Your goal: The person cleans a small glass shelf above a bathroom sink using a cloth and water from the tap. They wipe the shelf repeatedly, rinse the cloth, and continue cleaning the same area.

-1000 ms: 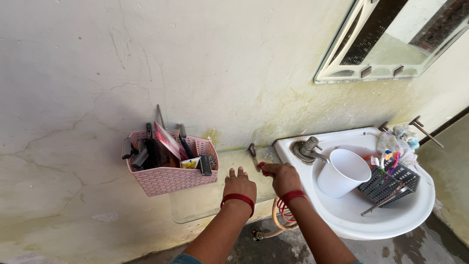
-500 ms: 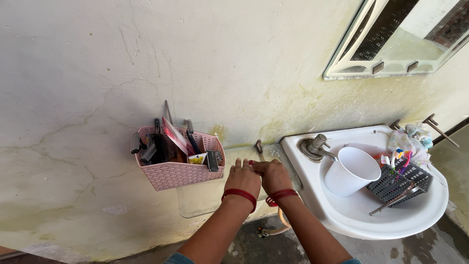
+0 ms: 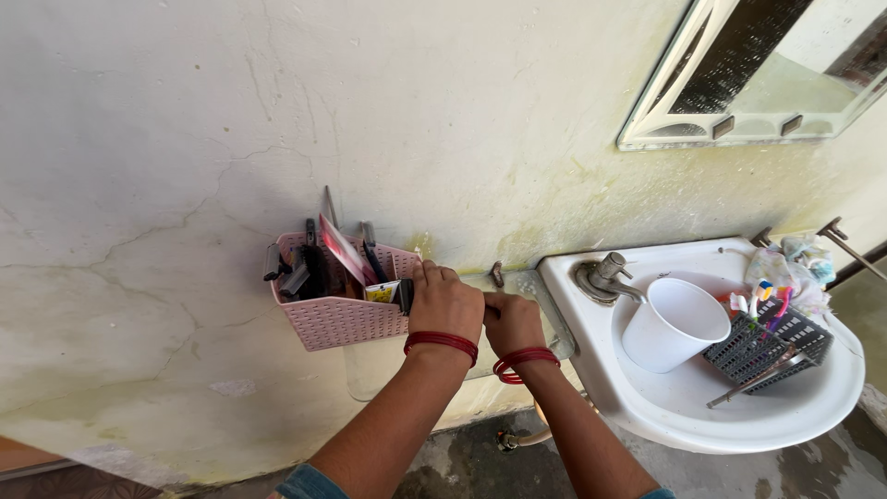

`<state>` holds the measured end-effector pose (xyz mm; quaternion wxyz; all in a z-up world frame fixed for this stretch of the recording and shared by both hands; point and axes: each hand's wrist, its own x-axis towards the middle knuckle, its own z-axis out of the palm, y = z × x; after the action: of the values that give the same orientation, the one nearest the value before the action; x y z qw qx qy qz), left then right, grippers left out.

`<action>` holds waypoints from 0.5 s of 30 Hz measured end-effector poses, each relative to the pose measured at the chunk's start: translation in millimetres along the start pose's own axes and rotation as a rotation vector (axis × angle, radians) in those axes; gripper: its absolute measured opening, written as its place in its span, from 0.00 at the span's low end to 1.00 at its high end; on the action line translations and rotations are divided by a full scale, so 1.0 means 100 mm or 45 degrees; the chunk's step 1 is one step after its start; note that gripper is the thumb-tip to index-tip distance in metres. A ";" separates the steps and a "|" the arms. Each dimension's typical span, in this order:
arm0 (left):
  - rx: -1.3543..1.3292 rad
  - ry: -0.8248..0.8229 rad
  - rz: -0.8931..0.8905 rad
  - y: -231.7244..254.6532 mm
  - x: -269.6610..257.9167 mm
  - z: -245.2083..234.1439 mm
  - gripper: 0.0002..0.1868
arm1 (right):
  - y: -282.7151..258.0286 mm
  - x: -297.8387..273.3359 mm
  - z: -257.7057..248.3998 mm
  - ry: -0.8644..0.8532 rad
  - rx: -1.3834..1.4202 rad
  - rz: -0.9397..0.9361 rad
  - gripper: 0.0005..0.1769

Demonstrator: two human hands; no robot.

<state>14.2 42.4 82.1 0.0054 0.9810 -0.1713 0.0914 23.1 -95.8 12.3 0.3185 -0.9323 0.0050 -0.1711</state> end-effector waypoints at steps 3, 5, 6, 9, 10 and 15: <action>0.044 0.053 -0.038 -0.04 -0.03 -0.03 0.17 | -0.33 -0.04 -0.09 -0.023 0.205 -0.075 0.19; 0.053 -0.028 -0.066 -0.04 -0.03 -0.03 0.16 | -0.45 -0.03 -0.12 -0.023 0.308 -0.276 0.21; 0.057 -0.068 -0.081 -0.04 -0.03 -0.02 0.16 | -0.49 -0.02 -0.12 -0.066 0.247 -0.323 0.21; 0.143 -0.122 -0.058 -0.06 -0.03 0.05 0.15 | -0.51 0.04 -0.05 -0.185 0.056 -0.387 0.19; 0.183 -0.113 -0.052 -0.07 -0.03 0.08 0.16 | -0.50 0.05 -0.01 -0.216 -0.012 -0.357 0.18; 0.253 -0.041 0.011 -0.15 0.02 0.22 0.15 | -0.45 0.10 0.14 -0.200 -0.053 -0.354 0.13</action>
<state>24.4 54.8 61.3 -0.0952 0.9772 -0.1658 0.0923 32.2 -53.3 31.8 0.2719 -0.9409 -0.1455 -0.1399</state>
